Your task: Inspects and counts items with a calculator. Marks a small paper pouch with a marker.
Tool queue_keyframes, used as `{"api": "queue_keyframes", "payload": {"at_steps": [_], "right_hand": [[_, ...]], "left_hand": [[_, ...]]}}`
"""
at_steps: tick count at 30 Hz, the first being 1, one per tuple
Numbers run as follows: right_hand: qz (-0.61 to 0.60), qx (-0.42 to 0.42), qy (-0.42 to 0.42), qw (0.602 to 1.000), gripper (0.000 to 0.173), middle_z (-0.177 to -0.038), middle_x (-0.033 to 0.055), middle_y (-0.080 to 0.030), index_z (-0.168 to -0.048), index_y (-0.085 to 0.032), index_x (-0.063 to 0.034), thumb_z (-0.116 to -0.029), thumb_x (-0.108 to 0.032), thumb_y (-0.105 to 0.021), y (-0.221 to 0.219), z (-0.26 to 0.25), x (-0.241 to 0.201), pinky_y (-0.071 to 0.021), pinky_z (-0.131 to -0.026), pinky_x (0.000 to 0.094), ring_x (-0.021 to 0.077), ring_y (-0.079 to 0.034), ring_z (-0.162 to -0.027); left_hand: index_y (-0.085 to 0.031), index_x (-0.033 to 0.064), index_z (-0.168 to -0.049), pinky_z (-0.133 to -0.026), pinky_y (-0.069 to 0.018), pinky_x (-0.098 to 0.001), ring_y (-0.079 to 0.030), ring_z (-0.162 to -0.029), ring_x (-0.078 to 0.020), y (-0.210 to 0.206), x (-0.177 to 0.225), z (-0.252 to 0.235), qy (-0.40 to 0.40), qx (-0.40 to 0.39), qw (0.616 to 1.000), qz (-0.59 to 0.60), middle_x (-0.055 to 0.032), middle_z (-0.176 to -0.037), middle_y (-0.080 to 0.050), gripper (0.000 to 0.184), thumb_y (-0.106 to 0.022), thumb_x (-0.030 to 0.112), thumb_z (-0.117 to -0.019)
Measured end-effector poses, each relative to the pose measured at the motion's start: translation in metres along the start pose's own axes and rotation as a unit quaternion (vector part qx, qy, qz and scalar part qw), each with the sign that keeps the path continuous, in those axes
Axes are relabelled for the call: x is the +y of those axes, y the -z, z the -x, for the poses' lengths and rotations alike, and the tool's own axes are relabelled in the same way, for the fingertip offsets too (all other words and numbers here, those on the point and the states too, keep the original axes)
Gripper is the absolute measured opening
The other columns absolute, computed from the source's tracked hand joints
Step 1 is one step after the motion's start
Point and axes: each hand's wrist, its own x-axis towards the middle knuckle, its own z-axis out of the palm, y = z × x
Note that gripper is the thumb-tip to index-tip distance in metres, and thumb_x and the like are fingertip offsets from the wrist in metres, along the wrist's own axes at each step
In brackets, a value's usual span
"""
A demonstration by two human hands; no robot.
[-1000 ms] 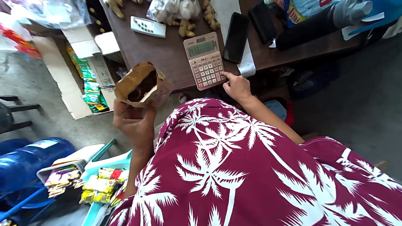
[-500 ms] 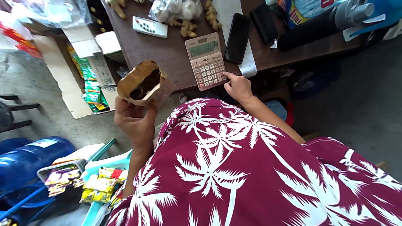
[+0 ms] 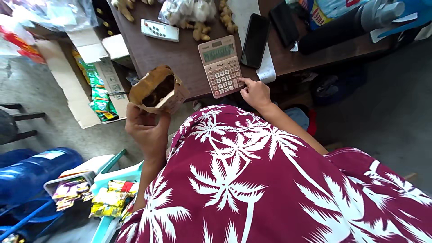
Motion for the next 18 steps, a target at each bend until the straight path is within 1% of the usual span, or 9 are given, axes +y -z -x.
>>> {"api": "queue_keyframes", "payload": {"at_steps": [5,13,18], "right_hand": [[0.006,0.002,-0.001,1.000,0.047,-0.084,0.0151,-0.074,-0.140,-0.065,-0.0151,-0.0944,-0.013,-0.054,-0.0012,0.0015,-0.0007,-0.0518,-0.066,0.0609,0.0384,-0.071,-0.075],[0.014,0.005,0.003,1.000,0.048,-0.083,0.0149,-0.073,-0.140,-0.065,-0.0147,-0.0939,-0.013,-0.054,-0.0018,0.0025,-0.0015,-0.0515,-0.065,0.0607,0.0383,-0.071,-0.075],[0.017,0.001,0.004,1.000,0.048,-0.085,0.0156,-0.074,-0.141,-0.064,-0.0147,-0.0944,-0.013,-0.054,-0.0022,0.0020,-0.0010,-0.0518,-0.066,0.0613,0.0392,-0.071,-0.077]], "left_hand": [[-0.052,0.0110,-0.121,-0.094,-0.0597,-0.0338,-0.068,-0.106,-0.0103,-0.0012,-0.0015,-0.0010,0.007,0.001,1.000,-0.002,0.0074,-0.116,-0.068,0.049,-0.072,-0.005,-0.0787],[-0.052,0.0090,-0.122,-0.095,-0.0594,-0.0349,-0.068,-0.108,-0.0119,-0.0006,-0.0014,-0.0012,0.007,-0.001,1.000,-0.011,0.0056,-0.117,-0.067,0.048,-0.072,-0.005,-0.0797],[-0.052,0.0102,-0.120,-0.094,-0.0595,-0.0341,-0.068,-0.107,-0.0108,-0.0010,-0.0021,-0.0001,0.007,0.003,1.000,-0.013,0.0062,-0.116,-0.068,0.047,-0.071,-0.004,-0.0797]]}}
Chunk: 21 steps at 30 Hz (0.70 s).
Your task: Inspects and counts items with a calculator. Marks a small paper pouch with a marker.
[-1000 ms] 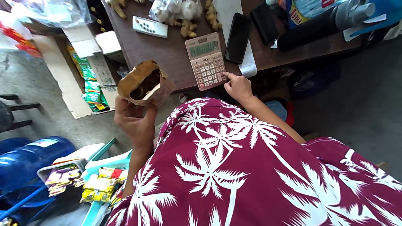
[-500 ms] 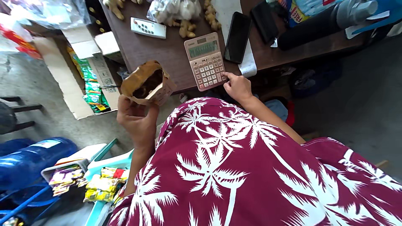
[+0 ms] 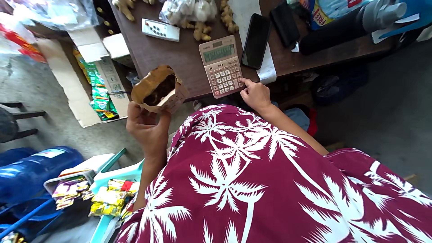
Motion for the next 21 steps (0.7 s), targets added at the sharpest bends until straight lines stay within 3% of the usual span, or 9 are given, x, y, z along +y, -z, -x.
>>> {"api": "queue_keyframes", "payload": {"at_steps": [21], "right_hand": [[-0.007,0.009,0.013,1.000,0.050,-0.084,0.0148,-0.074,-0.143,-0.062,-0.0142,-0.0940,-0.012,-0.053,-0.0027,0.0024,0.0029,-0.0522,-0.065,0.0600,0.0383,-0.071,-0.075]], "left_hand": [[-0.052,0.0102,-0.120,-0.095,-0.0596,-0.0350,-0.068,-0.107,-0.0116,-0.0056,0.0005,-0.0011,0.009,-0.004,1.000,0.002,0.0059,-0.115,-0.068,0.048,-0.072,-0.004,-0.0789]]}}
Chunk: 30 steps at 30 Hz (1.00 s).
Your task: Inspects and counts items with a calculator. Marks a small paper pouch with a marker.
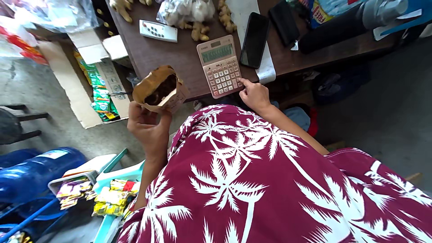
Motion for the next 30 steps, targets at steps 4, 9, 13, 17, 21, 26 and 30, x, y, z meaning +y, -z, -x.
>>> {"api": "queue_keyframes", "payload": {"at_steps": [4,9,13,17,21,26,30], "right_hand": [[-0.003,0.000,-0.001,1.000,0.050,-0.083,0.0145,-0.074,-0.143,-0.062,-0.0141,-0.0938,-0.012,-0.053,-0.0009,0.0005,0.0003,-0.0521,-0.064,0.0600,0.0380,-0.071,-0.074],[-0.001,0.002,0.001,1.000,0.050,-0.083,0.0146,-0.074,-0.143,-0.063,-0.0141,-0.0939,-0.012,-0.053,-0.0007,-0.0006,0.0007,-0.0520,-0.064,0.0598,0.0380,-0.071,-0.074],[0.000,0.001,0.001,1.000,0.049,-0.083,0.0152,-0.074,-0.142,-0.063,-0.0135,-0.0939,-0.012,-0.054,0.0005,-0.0009,0.0000,-0.0519,-0.065,0.0604,0.0382,-0.071,-0.075],[0.000,0.003,-0.001,1.000,0.048,-0.085,0.0158,-0.074,-0.141,-0.063,-0.0127,-0.0938,-0.012,-0.055,0.0008,-0.0009,-0.0013,-0.0520,-0.065,0.0614,0.0394,-0.071,-0.076],[-0.001,0.006,0.001,1.000,0.048,-0.084,0.0161,-0.074,-0.141,-0.064,-0.0125,-0.0934,-0.012,-0.055,0.0002,-0.0006,-0.0009,-0.0518,-0.064,0.0612,0.0393,-0.071,-0.075],[-0.011,-0.001,-0.001,1.000,0.049,-0.084,0.0163,-0.074,-0.142,-0.063,-0.0128,-0.0940,-0.012,-0.054,-0.0011,-0.0019,0.0005,-0.0522,-0.065,0.0614,0.0396,-0.071,-0.075],[-0.021,-0.004,0.000,1.000,0.049,-0.082,0.0157,-0.073,-0.143,-0.062,-0.0116,-0.0941,-0.011,-0.054,-0.0017,-0.0023,0.0015,-0.0525,-0.066,0.0611,0.0392,-0.070,-0.074]], "left_hand": [[-0.052,0.0101,-0.120,-0.095,-0.0593,-0.0348,-0.068,-0.107,-0.0112,-0.0002,-0.0006,-0.0009,-0.003,-0.004,1.000,-0.003,0.0059,-0.116,-0.068,0.047,-0.072,-0.003,-0.0795],[-0.052,0.0093,-0.120,-0.095,-0.0595,-0.0348,-0.068,-0.107,-0.0115,-0.0005,-0.0008,-0.0010,-0.001,-0.003,1.000,-0.005,0.0056,-0.116,-0.068,0.047,-0.072,-0.004,-0.0798],[-0.052,0.0095,-0.120,-0.094,-0.0594,-0.0346,-0.068,-0.107,-0.0111,-0.0006,-0.0005,-0.0009,-0.004,-0.002,1.000,-0.004,0.0057,-0.116,-0.068,0.046,-0.072,-0.003,-0.0799],[-0.052,0.0101,-0.120,-0.094,-0.0597,-0.0353,-0.068,-0.107,-0.0114,0.0015,-0.0036,-0.0004,-0.009,-0.003,1.000,0.001,0.0063,-0.116,-0.068,0.047,-0.073,-0.003,-0.0795],[-0.052,0.0106,-0.120,-0.094,-0.0600,-0.0345,-0.068,-0.106,-0.0105,0.0015,-0.0023,-0.0003,-0.007,-0.003,1.000,-0.004,0.0072,-0.116,-0.068,0.048,-0.072,-0.003,-0.0789],[-0.052,0.0106,-0.119,-0.094,-0.0599,-0.0347,-0.068,-0.107,-0.0103,0.0017,-0.0031,0.0002,-0.007,-0.002,1.000,-0.019,0.0072,-0.116,-0.068,0.047,-0.074,-0.001,-0.0794],[-0.052,0.0094,-0.119,-0.094,-0.0600,-0.0349,-0.068,-0.107,-0.0113,0.0015,-0.0031,0.0005,-0.002,0.001,1.000,-0.016,0.0056,-0.117,-0.067,0.047,-0.074,-0.001,-0.0787]]}}
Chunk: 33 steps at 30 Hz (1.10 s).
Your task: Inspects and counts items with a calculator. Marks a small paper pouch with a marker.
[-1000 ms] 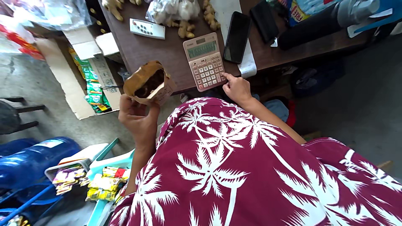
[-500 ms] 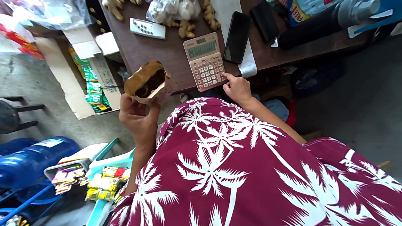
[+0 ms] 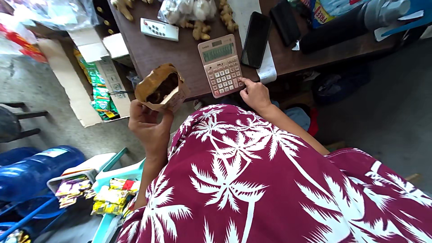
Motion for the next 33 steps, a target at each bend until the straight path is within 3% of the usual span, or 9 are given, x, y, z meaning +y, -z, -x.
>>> {"api": "queue_keyframes", "payload": {"at_steps": [11,25,33], "right_hand": [[-0.026,-0.002,0.005,1.000,0.050,-0.082,0.0165,-0.072,-0.143,-0.060,-0.0075,-0.0942,-0.009,-0.054,-0.0020,-0.0004,0.0020,-0.0535,-0.068,0.0600,0.0384,-0.069,-0.074],[-0.002,-0.017,0.019,1.000,0.050,-0.086,0.0168,-0.073,-0.145,-0.059,-0.0114,-0.0956,-0.010,-0.053,0.0013,-0.0004,0.0053,-0.0535,-0.069,0.0615,0.0395,-0.071,-0.078],[0.013,-0.028,0.012,0.999,0.056,-0.083,0.0173,-0.072,-0.152,-0.051,-0.0128,-0.0960,-0.011,-0.053,-0.0007,0.0072,0.0028,-0.0522,-0.068,0.0623,0.0407,-0.070,-0.076]], "left_hand": [[-0.052,0.0094,-0.118,-0.094,-0.0599,-0.0351,-0.068,-0.108,-0.0113,-0.0006,-0.0001,0.0006,-0.003,-0.004,1.000,-0.003,0.0055,-0.117,-0.067,0.047,-0.074,-0.001,-0.0784],[-0.052,0.0093,-0.119,-0.093,-0.0600,-0.0334,-0.069,-0.104,-0.0092,-0.0040,0.0047,0.0036,-0.004,-0.016,1.000,0.009,0.0071,-0.114,-0.068,0.048,-0.073,-0.001,-0.0772],[-0.052,0.0075,-0.121,-0.093,-0.0600,-0.0334,-0.068,-0.105,-0.0096,-0.0052,0.0052,0.0077,-0.009,-0.033,0.999,0.011,0.0060,-0.116,-0.067,0.048,-0.074,-0.001,-0.0784]]}}
